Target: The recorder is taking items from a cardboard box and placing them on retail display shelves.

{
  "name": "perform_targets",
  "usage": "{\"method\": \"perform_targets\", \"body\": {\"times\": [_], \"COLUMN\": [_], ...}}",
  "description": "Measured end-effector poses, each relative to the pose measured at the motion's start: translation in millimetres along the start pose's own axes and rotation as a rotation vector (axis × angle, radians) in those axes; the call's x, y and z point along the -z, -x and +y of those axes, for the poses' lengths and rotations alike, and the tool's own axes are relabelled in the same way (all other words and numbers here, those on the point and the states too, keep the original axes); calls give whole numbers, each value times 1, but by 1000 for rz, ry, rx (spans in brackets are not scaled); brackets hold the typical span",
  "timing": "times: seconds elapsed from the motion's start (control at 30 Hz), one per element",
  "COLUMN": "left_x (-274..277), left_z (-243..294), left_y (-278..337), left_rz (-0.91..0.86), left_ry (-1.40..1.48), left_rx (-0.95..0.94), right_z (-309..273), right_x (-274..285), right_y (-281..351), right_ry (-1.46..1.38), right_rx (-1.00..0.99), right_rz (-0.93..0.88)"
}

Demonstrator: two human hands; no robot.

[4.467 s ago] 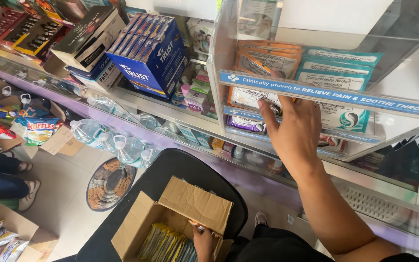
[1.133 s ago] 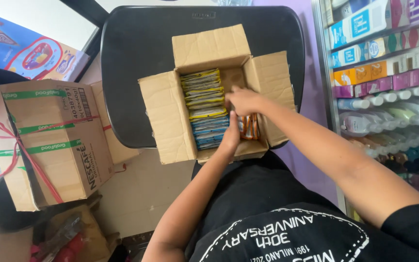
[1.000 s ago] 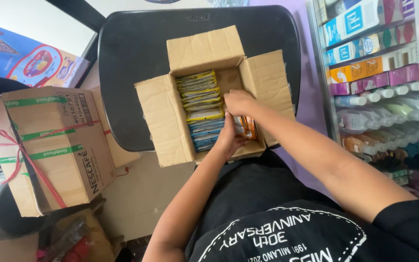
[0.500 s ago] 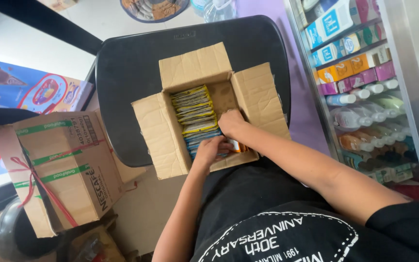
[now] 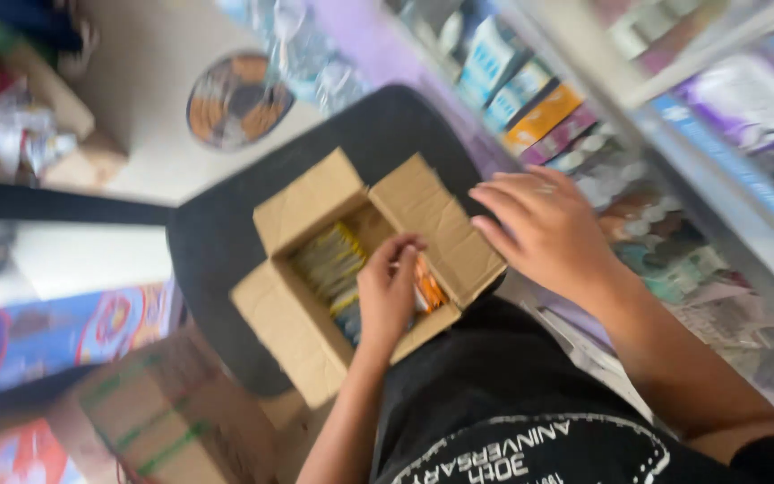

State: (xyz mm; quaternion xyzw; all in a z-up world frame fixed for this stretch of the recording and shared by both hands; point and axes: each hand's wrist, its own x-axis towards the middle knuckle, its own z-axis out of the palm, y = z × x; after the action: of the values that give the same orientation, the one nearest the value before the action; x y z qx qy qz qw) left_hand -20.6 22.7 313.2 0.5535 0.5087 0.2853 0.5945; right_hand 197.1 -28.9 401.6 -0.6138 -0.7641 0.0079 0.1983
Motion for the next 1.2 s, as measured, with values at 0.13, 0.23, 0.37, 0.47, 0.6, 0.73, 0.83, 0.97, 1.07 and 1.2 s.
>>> {"method": "perform_targets", "body": {"times": [0.13, 0.23, 0.37, 0.47, 0.6, 0.73, 0.83, 0.97, 1.07, 1.2], "left_x": [-63, -104, -156, -199, -259, -279, -285, -288, -279, -266], "left_z": [96, 158, 218, 242, 247, 264, 265, 257, 256, 249], "left_y": [-4, -2, 7, -3, -42, -56, -60, -63, -57, -56], "left_rz": [-185, -292, -400, -453, -453, -332, -262, -239, -237, -172], "left_ry": [-241, -270, -269, -369, -551, -596, -607, -670, -756, -881], "left_rx": [-482, -818, -1244, -1461, -1510, -1572, -1607, -1584, -1569, -1637], "right_z": [17, 30, 30, 38, 52, 79, 96, 100, 99, 101], "right_x": [80, 103, 120, 149, 172, 184, 184, 180, 182, 180], "right_y": [44, 73, 101, 93, 87, 85, 86, 85, 86, 89], "right_ry": [108, 268, 351, 441, 601, 549, 491, 351, 263, 314], "right_rx": [-350, -506, -570, -652, -643, -667, -686, -725, -680, -647], "right_rz": [532, 731, 846, 767, 726, 678, 687, 720, 754, 745]}}
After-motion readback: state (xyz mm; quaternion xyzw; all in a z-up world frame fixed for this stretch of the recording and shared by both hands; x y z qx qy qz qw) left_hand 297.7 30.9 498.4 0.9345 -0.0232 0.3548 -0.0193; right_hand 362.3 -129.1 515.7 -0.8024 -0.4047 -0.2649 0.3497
